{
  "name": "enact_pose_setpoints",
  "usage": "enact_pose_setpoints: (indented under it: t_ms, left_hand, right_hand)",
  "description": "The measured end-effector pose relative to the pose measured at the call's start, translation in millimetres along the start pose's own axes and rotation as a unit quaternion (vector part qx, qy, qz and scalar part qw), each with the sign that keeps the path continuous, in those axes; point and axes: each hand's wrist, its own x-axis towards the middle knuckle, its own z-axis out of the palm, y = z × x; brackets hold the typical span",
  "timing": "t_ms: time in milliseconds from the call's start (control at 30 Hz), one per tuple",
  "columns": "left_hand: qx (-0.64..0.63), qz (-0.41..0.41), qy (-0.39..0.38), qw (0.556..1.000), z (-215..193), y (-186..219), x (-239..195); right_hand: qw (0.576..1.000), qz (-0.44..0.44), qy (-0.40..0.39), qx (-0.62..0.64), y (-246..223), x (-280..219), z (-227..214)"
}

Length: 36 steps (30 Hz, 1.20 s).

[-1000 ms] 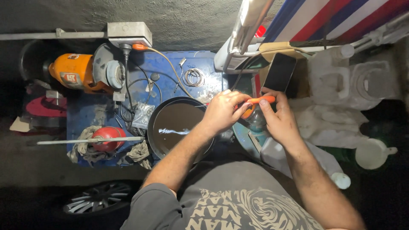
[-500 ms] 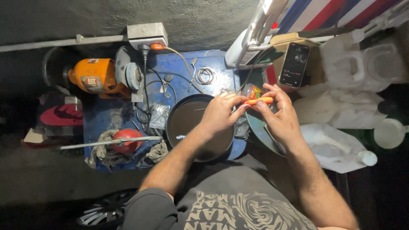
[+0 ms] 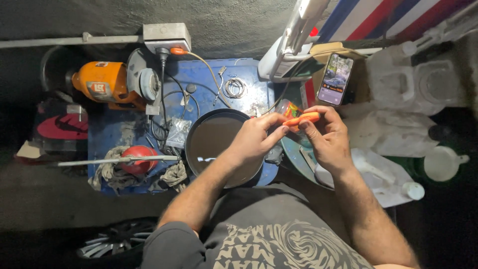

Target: The person cleans a small metal ring and a screwdriver in a bowl of liquid using a cloth. They then wipe the front bumper of a car with an orange tool and return to the workbench to clean the tool and their hands.

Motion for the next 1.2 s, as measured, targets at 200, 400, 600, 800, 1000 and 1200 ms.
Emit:
enact_pose_setpoints:
  t_ms: [200, 400, 600, 800, 1000, 1200]
  left_hand:
    - [-0.171, -0.1, 0.031, 0.98, -10.4, 44.4, -15.9]
    - [-0.461, -0.087, 0.128, 0.874, 1.4, 35.9, -56.1]
    - [-0.336, -0.096, 0.097, 0.932, -32.4, 27.3, -93.2]
    - [-0.322, -0.126, 0.066, 0.936, -55.8, 17.8, -131.3]
    - [-0.369, -0.111, 0.109, 0.916, -74.9, 5.1, -150.0]
    - [-0.239, -0.105, 0.122, 0.958, -124.2, 28.2, -165.4]
  right_hand:
    - [0.971, 0.016, -0.059, 0.23, -34.4, 4.5, 39.6]
    - [0.958, 0.003, -0.142, 0.248, -29.6, 6.1, 65.3]
    - [0.951, 0.019, -0.104, 0.29, -42.6, 8.7, 98.0]
    - [0.965, -0.013, -0.133, 0.224, -48.5, 0.7, 129.8]
    - [0.964, 0.011, -0.199, 0.177, -70.9, -18.6, 173.0]
    - [0.973, 0.014, -0.161, 0.167, -68.2, -25.9, 204.4]
